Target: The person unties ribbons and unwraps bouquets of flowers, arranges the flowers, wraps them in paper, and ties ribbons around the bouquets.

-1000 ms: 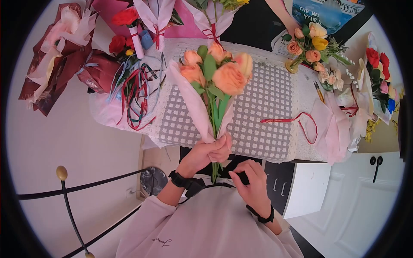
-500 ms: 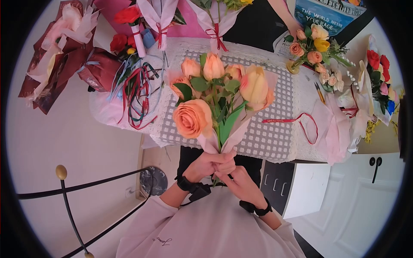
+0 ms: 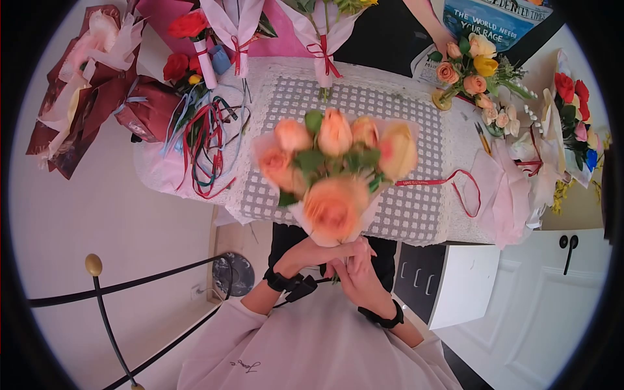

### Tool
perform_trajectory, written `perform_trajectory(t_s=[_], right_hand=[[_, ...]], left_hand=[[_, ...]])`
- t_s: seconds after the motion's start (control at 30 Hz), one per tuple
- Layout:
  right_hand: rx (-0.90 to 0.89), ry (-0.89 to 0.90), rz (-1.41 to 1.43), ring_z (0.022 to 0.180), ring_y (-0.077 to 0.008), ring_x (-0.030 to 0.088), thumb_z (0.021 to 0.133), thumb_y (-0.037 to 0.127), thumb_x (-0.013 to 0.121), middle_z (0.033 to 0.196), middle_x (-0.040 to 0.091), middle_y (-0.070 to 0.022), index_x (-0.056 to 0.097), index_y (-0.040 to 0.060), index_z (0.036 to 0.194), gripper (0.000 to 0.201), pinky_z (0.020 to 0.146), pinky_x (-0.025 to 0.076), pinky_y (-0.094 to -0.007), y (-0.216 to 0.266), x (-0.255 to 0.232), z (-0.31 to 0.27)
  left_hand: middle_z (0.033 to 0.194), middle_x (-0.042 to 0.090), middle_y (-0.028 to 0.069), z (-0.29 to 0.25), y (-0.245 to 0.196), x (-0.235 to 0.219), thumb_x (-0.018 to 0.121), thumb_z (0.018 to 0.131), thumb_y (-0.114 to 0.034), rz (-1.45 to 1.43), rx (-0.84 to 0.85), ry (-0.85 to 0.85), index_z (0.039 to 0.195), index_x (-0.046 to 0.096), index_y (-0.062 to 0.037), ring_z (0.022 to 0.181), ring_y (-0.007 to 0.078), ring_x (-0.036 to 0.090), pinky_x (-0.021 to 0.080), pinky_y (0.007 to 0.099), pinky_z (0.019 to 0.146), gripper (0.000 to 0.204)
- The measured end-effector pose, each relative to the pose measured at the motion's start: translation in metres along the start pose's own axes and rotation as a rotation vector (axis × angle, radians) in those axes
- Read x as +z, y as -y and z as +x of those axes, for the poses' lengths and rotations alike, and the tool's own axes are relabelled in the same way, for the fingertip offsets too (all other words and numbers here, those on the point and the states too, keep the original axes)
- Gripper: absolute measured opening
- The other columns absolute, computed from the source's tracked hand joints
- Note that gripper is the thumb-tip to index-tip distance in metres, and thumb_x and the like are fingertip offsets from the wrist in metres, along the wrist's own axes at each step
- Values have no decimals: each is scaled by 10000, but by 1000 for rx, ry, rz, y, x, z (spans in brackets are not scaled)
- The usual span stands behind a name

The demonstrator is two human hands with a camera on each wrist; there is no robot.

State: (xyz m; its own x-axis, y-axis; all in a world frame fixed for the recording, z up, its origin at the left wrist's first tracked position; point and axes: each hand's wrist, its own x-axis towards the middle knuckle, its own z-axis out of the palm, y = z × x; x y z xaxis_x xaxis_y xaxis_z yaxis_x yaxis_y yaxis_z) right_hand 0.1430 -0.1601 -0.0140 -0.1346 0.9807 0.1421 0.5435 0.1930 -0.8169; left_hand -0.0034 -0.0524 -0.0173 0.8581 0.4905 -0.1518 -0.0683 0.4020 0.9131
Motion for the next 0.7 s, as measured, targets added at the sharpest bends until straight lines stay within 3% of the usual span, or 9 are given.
perform_trajectory(t_s=[0.1,0.2,0.33,0.43,0.53,0.63,0.7], right_hand=[[-57,-106,25,1052,-421,545,945,31,592,1097,542,-219,623,-20,1114,179,854,457,-496,-2,0,5],[-59,-26,8,1022,-416,543,930,8,588,1062,545,-205,617,-37,1081,160,816,450,-510,-13,0,3],[-74,-2,-76,1038,-417,554,926,-6,583,1075,546,-209,600,-46,1055,137,837,461,-509,-28,14,-12],[8,38,-30,1062,-413,569,898,-7,600,1082,550,-200,597,-39,1052,157,884,470,-509,-30,19,-15],[-122,-97,-247,984,-380,599,844,-62,561,1005,654,-163,639,-60,1117,283,827,487,-471,-25,20,-11],[-96,-169,-289,1006,-398,619,813,22,659,1062,596,-200,623,-33,1004,202,749,543,-488,-27,28,-16],[-102,-94,-433,863,-383,648,780,31,685,974,625,-186,645,-15,912,146,600,541,-463,-22,27,-20]], left_hand=[[700,654,32,0,-1,4,668,1027,-373,50,-48,-50,901,683,-72,628,142,647,565,317,735,327],[850,722,33,1,-3,8,712,999,-391,126,-116,-118,966,775,-51,677,101,664,543,235,572,347],[862,723,13,2,9,1,693,1005,-408,160,-159,-20,946,775,-82,719,83,661,542,237,636,341],[858,720,17,5,9,3,645,1023,-445,190,-144,24,929,761,-97,759,90,662,541,253,676,378],[854,717,20,10,7,5,597,1041,-482,223,-131,79,913,746,-111,800,97,664,540,269,715,419],[850,714,24,14,6,7,550,1059,-519,255,-119,130,896,732,-126,840,105,665,539,285,754,463],[849,713,25,13,-3,13,534,1065,-531,265,-115,146,891,727,-131,853,107,666,538,290,768,477]])
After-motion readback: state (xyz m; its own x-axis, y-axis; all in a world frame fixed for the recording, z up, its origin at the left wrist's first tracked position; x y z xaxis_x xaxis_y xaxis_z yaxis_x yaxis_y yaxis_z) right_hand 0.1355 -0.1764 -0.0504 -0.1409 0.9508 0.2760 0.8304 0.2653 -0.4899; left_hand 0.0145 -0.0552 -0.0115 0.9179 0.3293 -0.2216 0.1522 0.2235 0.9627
